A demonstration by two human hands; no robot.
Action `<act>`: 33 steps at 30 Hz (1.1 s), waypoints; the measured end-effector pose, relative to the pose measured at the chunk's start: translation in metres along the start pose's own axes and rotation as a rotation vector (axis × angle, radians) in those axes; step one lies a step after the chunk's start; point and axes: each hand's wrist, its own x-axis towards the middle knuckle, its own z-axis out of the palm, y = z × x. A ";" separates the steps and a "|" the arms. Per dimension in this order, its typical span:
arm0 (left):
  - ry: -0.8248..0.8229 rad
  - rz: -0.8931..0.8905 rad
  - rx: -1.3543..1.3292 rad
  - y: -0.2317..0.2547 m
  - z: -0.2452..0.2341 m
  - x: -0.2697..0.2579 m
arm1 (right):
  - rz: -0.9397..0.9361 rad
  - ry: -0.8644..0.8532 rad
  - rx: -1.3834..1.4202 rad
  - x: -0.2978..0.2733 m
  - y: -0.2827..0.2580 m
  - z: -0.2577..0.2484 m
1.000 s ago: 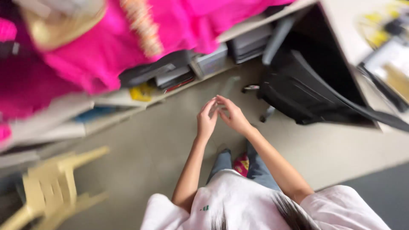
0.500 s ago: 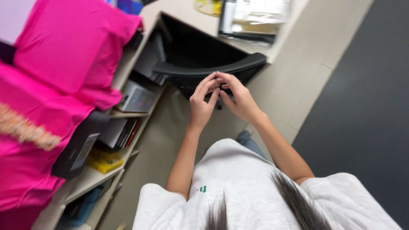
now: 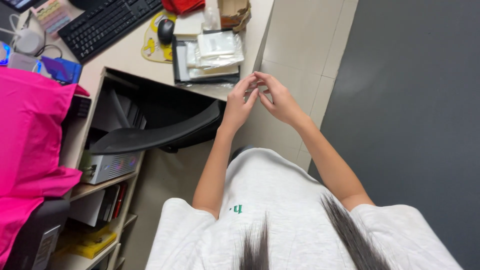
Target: The person opens a cardboard box and several plastic packages by hand and using scissors and a utility knife, then takes out items including clear plastic bags and a duster.
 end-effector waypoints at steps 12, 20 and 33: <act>-0.064 -0.050 0.164 -0.046 0.048 0.187 | 0.016 -0.077 -0.055 0.122 0.113 -0.096; 0.174 -0.033 0.523 -0.121 0.057 0.306 | 0.101 -0.238 -0.089 0.227 0.183 -0.150; 0.329 -0.615 0.568 -0.161 0.052 0.366 | 0.134 -0.507 0.011 0.358 0.270 -0.184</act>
